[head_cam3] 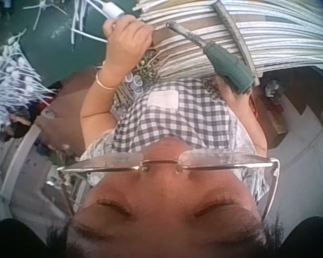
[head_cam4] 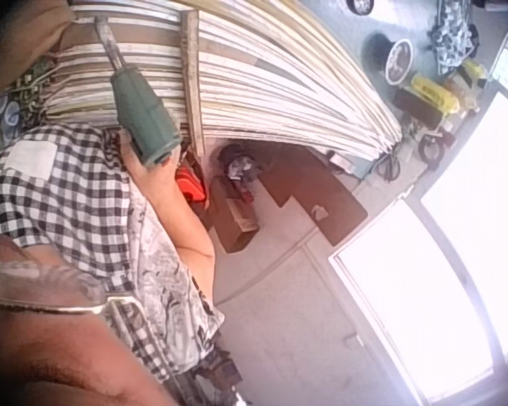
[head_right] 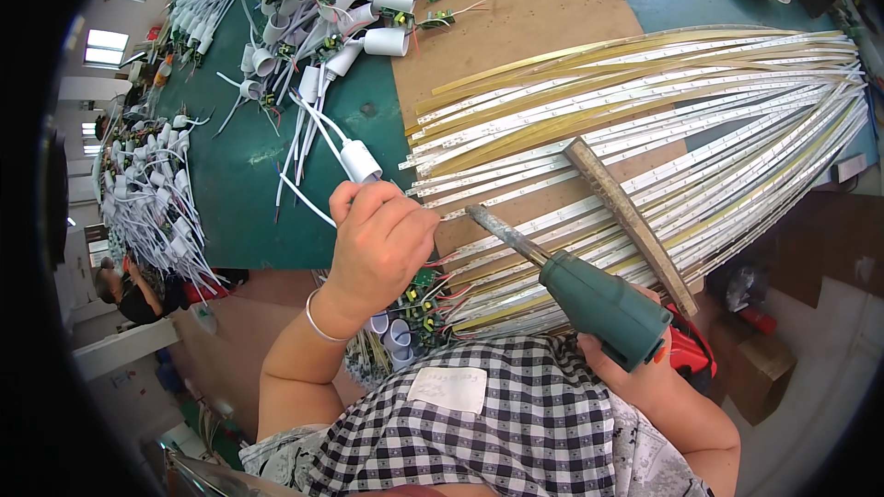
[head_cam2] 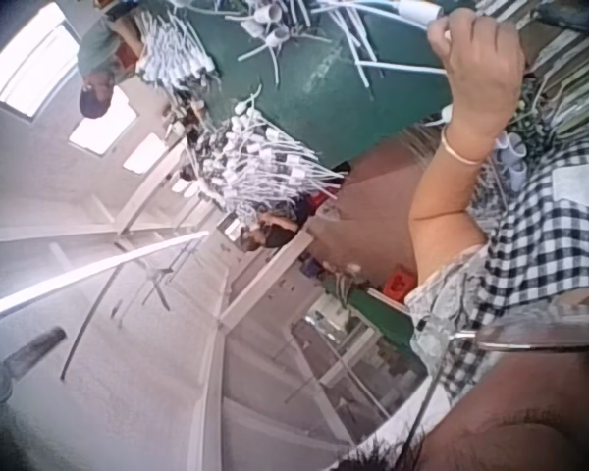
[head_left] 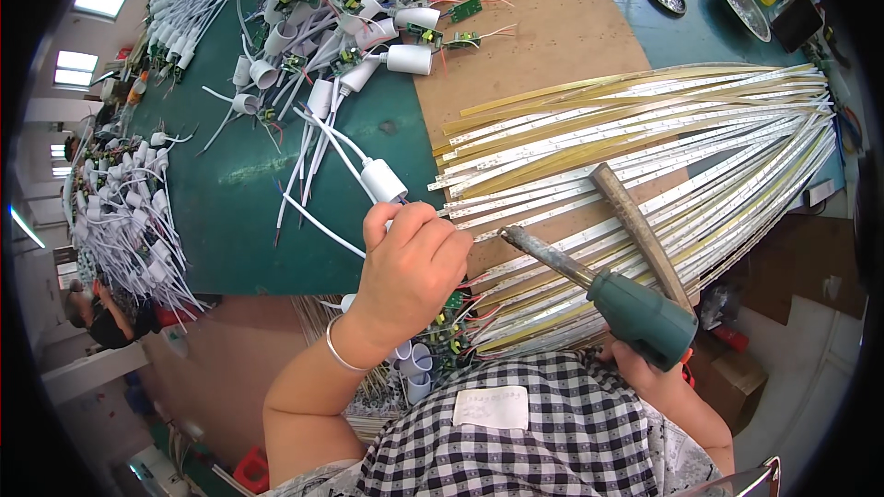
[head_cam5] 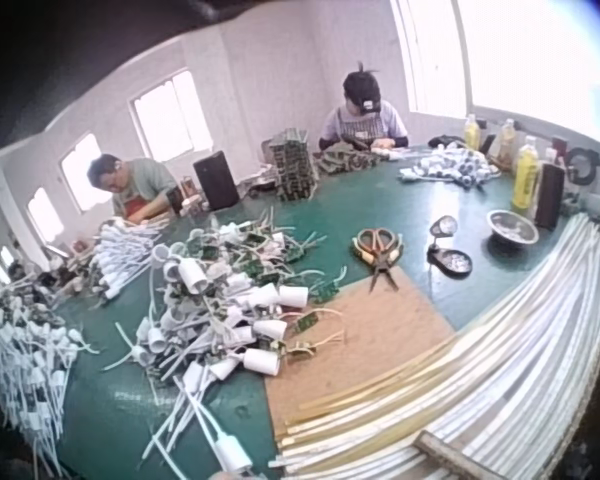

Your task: The recorder is assembling LED strips by attaching wires and applying glue.

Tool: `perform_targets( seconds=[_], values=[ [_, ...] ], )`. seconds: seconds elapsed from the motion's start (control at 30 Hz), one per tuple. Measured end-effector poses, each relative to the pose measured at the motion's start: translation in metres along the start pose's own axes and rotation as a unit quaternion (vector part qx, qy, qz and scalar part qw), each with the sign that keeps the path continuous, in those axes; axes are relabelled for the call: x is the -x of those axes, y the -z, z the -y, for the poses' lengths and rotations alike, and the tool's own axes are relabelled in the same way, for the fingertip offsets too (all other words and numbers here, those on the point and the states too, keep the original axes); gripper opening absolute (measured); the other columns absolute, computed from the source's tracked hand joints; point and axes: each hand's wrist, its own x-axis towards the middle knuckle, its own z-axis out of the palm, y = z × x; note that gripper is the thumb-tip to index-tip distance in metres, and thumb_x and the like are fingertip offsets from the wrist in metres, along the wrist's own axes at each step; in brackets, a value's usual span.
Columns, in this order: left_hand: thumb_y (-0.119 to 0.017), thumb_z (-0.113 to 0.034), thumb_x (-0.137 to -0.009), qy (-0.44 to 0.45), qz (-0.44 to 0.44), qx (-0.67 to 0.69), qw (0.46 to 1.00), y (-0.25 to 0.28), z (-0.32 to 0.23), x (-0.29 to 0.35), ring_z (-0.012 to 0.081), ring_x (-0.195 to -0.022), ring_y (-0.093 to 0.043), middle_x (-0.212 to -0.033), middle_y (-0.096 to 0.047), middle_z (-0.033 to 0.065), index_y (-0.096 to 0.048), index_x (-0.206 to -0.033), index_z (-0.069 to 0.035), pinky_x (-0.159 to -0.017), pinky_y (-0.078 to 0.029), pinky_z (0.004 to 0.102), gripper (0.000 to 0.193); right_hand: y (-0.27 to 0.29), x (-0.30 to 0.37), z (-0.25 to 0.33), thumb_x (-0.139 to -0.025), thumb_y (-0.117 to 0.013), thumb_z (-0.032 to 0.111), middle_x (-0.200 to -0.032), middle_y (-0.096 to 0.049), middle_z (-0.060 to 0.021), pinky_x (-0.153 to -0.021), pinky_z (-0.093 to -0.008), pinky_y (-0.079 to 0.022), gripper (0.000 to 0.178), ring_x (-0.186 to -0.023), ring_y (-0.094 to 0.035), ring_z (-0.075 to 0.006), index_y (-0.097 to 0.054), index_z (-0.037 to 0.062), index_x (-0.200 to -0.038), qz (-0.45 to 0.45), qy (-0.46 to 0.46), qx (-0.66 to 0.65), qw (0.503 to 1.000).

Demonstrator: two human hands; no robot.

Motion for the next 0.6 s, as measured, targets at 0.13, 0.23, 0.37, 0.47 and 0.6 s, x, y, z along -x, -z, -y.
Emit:
perform_targets(
  seconds=[0.13,0.23,0.37,0.47,0.6],
  values=[
    [-0.076,-0.006,-0.066,-0.006,-0.002,-0.017,1.0,-0.003,0.001,0.002,0.0203,-0.085,-0.057,-0.081,-0.06,-0.0014,-0.066,-0.086,-0.011,-0.084,-0.035,0.0403,0.023,0.003,-0.005,0.006,-0.075,-0.071,0.011,-0.113,-0.067,-0.0133,-0.095,-0.0438,-0.044,0.034,-0.108,-0.058,-0.0346,-0.069,0.004,-0.108,0.03,0.025,0.023,0.999],
    [-0.076,-0.007,-0.066,-0.003,-0.003,-0.02,1.0,-0.005,0.003,0.001,0.02,-0.084,-0.056,-0.081,-0.06,-0.0016,-0.066,-0.085,-0.011,-0.085,-0.035,0.0408,0.022,0.001,-0.009,0.007,-0.075,-0.071,0.01,-0.112,-0.068,-0.0131,-0.095,-0.0436,-0.044,0.033,-0.107,-0.06,-0.0346,-0.069,0.004,-0.107,0.041,0.033,0.028,0.998],
    [-0.076,-0.007,-0.066,0.005,0.002,-0.021,1.0,-0.006,0.003,0.001,0.0198,-0.084,-0.056,-0.08,-0.058,-0.0017,-0.065,-0.084,-0.012,-0.086,-0.034,0.0415,0.022,-0.001,-0.011,0.009,-0.075,-0.071,0.008,-0.109,-0.069,-0.0127,-0.093,-0.0432,-0.046,0.032,-0.103,-0.062,-0.0342,-0.069,0.004,-0.107,0.045,0.051,0.033,0.997],
    [-0.075,-0.008,-0.065,0.0,0.015,-0.037,0.999,-0.005,0.002,0.0,0.0198,-0.085,-0.056,-0.078,-0.057,-0.0015,-0.064,-0.083,-0.012,-0.086,-0.034,0.0418,0.022,0.0,-0.012,0.012,-0.075,-0.071,0.008,-0.107,-0.069,-0.0125,-0.092,-0.0427,-0.047,0.032,-0.101,-0.063,-0.0337,-0.069,0.0039,-0.107,0.049,0.057,0.052,0.996],
    [-0.073,-0.008,-0.065,-0.022,0.045,-0.073,0.996,-0.004,0.002,-0.001,0.0197,-0.086,-0.056,-0.076,-0.055,-0.0013,-0.063,-0.083,-0.012,-0.087,-0.034,0.0416,0.021,-0.003,-0.017,0.017,-0.076,-0.072,0.008,-0.108,-0.069,-0.0118,-0.092,-0.0424,-0.046,0.032,-0.103,-0.062,-0.0332,-0.069,0.0041,-0.108,0.056,0.061,0.02,0.996]
  ],
)
